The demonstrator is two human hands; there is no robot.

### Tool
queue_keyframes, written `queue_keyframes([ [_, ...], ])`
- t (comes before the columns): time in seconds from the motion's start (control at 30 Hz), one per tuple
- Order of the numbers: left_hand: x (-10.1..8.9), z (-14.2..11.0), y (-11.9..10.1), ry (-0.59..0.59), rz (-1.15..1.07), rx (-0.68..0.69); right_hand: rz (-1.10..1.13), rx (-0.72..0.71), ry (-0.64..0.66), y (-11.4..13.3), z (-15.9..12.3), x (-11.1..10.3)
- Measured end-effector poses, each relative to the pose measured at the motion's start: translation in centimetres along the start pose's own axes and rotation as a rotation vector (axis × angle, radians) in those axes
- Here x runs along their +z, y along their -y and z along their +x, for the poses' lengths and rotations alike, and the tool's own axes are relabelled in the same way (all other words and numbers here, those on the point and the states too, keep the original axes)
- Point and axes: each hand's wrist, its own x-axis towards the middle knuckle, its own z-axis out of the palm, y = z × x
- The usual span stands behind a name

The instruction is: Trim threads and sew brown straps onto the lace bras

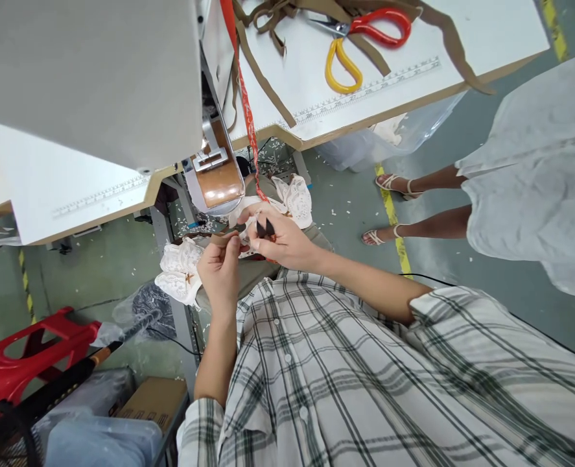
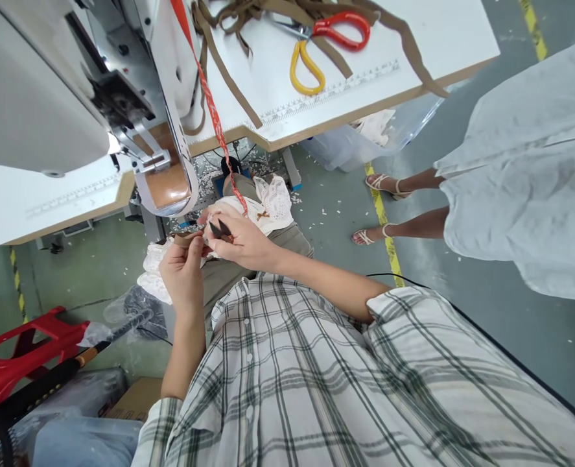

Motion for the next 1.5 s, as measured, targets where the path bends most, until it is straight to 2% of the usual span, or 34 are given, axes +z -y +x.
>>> queue_keyframes([
  [0.07,-0.1,0.0,0.0,0.020,-0.008,-0.003,-0.063,-0.003,0.110,-0.1,0.1,-0.1],
  [0.13,-0.4,0.2,0.1,-0.010,-0.036,-0.008,-0.177,0.015,0.089,-0.3,0.2,-0.6],
  [0.2,-0.6,0.4,0.3,-0.076,-0.067,-0.010,-0.323,0.006,-0.033,-0.5,0.3,-1.4],
  [0.27,-1.0,0.7,0.5,-0.118,-0.088,-0.011,-0.442,-0.034,-0.091,-0.6,0.3,-2.8],
  [0.3,-1.2,0.8,0.5,-0.127,-0.096,-0.014,-0.498,-0.051,-0.114,-0.5,0.3,-3.7],
  [0.37,-1.6,1.0,0.6,-0.138,-0.105,-0.020,-0.642,-0.050,-0.249,-0.6,0.6,-5.9],
  [0.43,-1.9,1.1,0.6,-0.139,-0.106,-0.030,-0.780,0.014,-0.472,-0.8,0.8,-8.4],
  [0.47,-2.0,1.1,0.5,-0.124,-0.109,-0.039,-0.832,0.044,-0.530,-1.0,0.9,-9.6],
  [0.57,-2.0,0.9,0.5,-0.063,-0.130,-0.054,-0.960,0.068,-0.619,-1.7,0.7,-12.8],
  [0.63,-2.1,1.0,0.5,-0.087,-0.139,-0.048,-1.052,0.110,-0.723,-2.2,0.2,-15.1],
  [0.7,-2.5,1.3,0.6,-0.129,-0.146,-0.046,-1.158,0.227,-0.811,-2.9,-0.5,-17.7],
  [0.77,-3.1,1.6,0.5,-0.101,-0.156,-0.061,-1.239,0.419,-0.752,-3.8,-1.3,-20.2],
  [0.83,-3.5,1.7,0.4,-0.025,-0.160,-0.070,-1.271,0.614,-0.533,-4.4,-1.9,-21.5],
  [0.87,-3.6,1.7,0.2,0.010,-0.156,-0.069,-1.278,0.648,-0.416,-4.4,-2.1,-21.4],
  [0.9,-3.6,1.7,0.0,0.037,-0.148,-0.069,-1.281,0.616,-0.326,-4.3,-2.2,-20.7],
  [0.93,-3.5,1.6,-0.3,0.059,-0.134,-0.068,-1.270,0.520,-0.263,-3.9,-2.2,-19.3],
  [1.0,-3.2,1.3,-1.0,0.110,-0.087,-0.074,-1.166,0.180,-0.218,-2.6,-2.0,-15.0],
  [1.07,-2.9,1.0,-1.8,0.150,-0.022,-0.057,-0.891,-0.074,-0.104,-0.9,-1.3,-9.8],
  [1.13,-2.6,0.7,-2.6,0.168,0.064,-0.001,-0.699,-0.233,-0.016,0.8,-0.7,-5.1],
  [1.2,-2.4,0.3,-3.1,0.164,0.174,0.070,-0.626,-0.324,0.021,1.9,-0.2,-1.9],
  [1.3,-2.2,-0.2,-3.3,0.128,0.322,0.169,-0.662,-0.344,0.000,2.5,-0.1,-0.1],
  [1.4,-2.0,-0.6,-3.0,0.105,0.361,0.225,-0.666,-0.295,-0.003,2.3,0.0,-0.4],
  [1.5,-1.9,-0.6,-2.5,0.091,0.297,0.202,-0.576,-0.191,0.110,1.9,0.2,-1.3],
])
